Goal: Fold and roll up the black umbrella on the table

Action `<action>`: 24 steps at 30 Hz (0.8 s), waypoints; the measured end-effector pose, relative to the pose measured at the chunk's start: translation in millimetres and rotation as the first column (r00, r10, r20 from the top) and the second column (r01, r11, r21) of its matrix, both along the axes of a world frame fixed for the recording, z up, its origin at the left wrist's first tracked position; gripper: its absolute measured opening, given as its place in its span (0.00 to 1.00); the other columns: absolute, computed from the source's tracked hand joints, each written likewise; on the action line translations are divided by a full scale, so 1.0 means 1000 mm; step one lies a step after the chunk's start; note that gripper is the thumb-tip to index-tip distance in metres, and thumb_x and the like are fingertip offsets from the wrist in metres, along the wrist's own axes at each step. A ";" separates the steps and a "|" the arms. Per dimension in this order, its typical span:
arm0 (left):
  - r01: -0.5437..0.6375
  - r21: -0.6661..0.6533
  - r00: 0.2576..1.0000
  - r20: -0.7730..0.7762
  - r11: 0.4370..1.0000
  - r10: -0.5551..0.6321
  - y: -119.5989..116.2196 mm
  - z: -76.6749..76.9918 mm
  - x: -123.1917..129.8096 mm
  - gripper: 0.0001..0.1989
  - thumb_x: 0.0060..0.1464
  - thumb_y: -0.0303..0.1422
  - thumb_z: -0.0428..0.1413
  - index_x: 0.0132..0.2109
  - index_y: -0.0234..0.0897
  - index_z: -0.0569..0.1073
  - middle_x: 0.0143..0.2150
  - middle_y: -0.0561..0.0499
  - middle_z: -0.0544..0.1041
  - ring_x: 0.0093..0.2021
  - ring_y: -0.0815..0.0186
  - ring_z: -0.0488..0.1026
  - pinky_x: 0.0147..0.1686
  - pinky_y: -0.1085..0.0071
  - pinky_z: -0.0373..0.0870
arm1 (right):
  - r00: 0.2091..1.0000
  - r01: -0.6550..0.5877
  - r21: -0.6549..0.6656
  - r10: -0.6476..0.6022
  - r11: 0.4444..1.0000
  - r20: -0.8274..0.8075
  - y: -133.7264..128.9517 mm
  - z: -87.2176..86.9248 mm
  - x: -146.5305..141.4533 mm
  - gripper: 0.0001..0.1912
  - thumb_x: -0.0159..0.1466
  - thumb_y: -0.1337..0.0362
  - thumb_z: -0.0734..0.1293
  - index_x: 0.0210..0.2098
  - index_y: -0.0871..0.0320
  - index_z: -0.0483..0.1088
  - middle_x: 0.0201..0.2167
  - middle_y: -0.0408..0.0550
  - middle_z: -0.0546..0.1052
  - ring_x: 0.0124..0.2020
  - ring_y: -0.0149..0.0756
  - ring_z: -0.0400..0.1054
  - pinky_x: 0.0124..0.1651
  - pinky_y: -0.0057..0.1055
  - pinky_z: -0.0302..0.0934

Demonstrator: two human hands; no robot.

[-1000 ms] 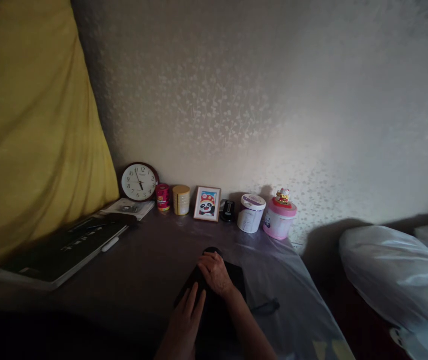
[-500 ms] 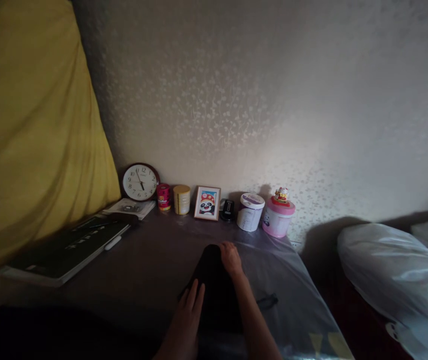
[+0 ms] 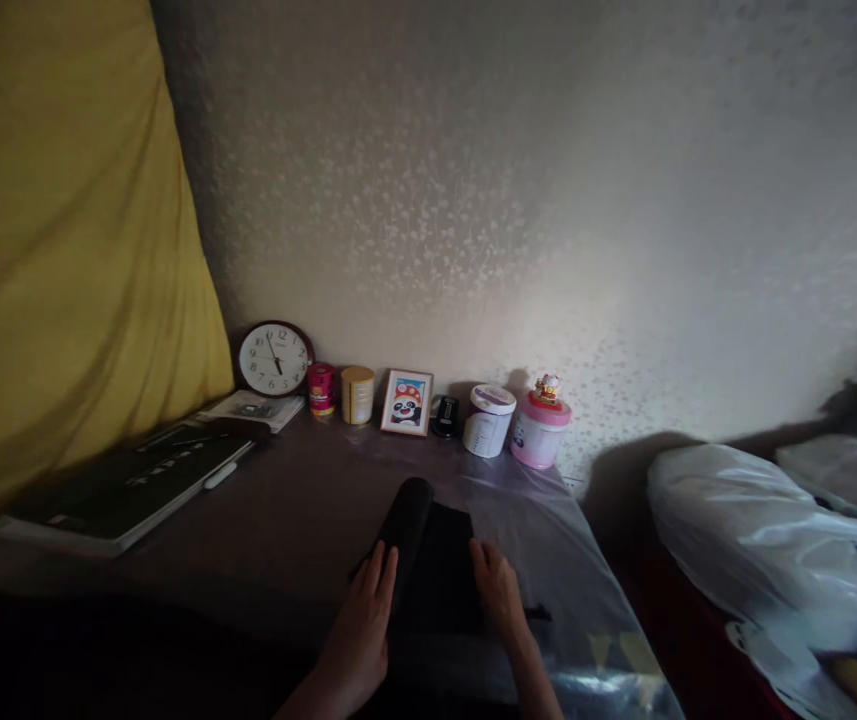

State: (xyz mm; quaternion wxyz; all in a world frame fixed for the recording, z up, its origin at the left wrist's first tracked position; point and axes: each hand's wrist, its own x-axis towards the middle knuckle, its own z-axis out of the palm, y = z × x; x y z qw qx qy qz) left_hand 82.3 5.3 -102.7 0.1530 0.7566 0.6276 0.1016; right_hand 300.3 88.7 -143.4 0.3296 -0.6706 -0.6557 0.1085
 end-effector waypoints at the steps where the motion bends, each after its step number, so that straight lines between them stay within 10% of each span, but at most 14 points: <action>1: -0.010 0.000 1.000 -0.017 1.000 0.010 0.000 0.000 0.000 0.49 0.32 0.13 0.46 0.64 0.28 0.40 0.67 0.39 0.34 0.66 0.53 0.38 0.62 0.60 0.48 | 0.999 0.011 -0.025 -0.012 1.000 -0.034 -0.001 0.004 -0.004 0.19 0.61 0.54 0.55 0.34 0.55 0.74 0.30 0.48 0.79 0.33 0.39 0.73 0.33 0.28 0.62; 24: -0.022 0.006 0.999 -0.030 1.000 0.022 -0.001 0.002 0.001 0.47 0.34 0.13 0.48 0.64 0.24 0.40 0.66 0.29 0.39 0.65 0.50 0.41 0.61 0.59 0.51 | 0.993 -0.079 0.030 0.081 0.996 -0.085 0.019 0.060 -0.065 0.15 0.58 0.58 0.59 0.33 0.58 0.75 0.31 0.51 0.79 0.35 0.44 0.73 0.35 0.31 0.61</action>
